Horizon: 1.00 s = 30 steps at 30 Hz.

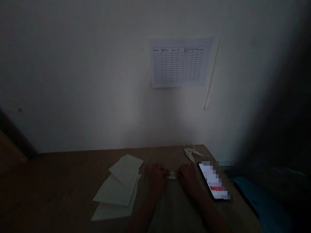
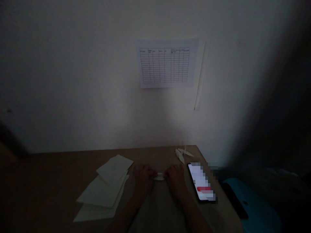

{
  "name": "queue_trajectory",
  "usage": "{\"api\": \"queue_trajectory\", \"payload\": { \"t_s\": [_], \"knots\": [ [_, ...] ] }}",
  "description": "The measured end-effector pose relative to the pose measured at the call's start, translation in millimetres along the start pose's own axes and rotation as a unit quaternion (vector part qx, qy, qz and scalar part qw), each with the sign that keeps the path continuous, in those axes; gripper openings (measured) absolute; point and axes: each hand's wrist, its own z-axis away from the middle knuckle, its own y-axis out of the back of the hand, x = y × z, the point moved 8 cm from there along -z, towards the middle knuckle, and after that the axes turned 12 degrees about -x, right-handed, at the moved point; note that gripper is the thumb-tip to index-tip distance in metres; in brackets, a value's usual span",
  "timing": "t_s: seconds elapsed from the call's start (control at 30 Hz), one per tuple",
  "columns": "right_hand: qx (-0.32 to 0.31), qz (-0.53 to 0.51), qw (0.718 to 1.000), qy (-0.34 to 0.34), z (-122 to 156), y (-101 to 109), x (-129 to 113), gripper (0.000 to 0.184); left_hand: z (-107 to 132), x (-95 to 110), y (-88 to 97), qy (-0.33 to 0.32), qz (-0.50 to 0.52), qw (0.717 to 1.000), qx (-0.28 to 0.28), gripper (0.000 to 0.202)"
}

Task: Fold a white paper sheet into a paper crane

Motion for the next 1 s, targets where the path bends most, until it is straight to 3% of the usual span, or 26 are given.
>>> {"api": "queue_trajectory", "payload": {
  "t_s": [0.53, 1.0],
  "knots": [
    [0.012, -0.105, 0.994, 0.021, -1.2, 1.4, 6.2, 0.008, 2.0, 0.3, 10.7, 0.008, 0.020, 1.000, 0.006, 0.017],
    [0.014, -0.124, 0.989, -0.080, -4.1, 15.6, 15.2, 0.009, 1.3, -2.0, 10.7, 0.011, 0.035, 0.999, 0.028, 0.017]
  ]
}}
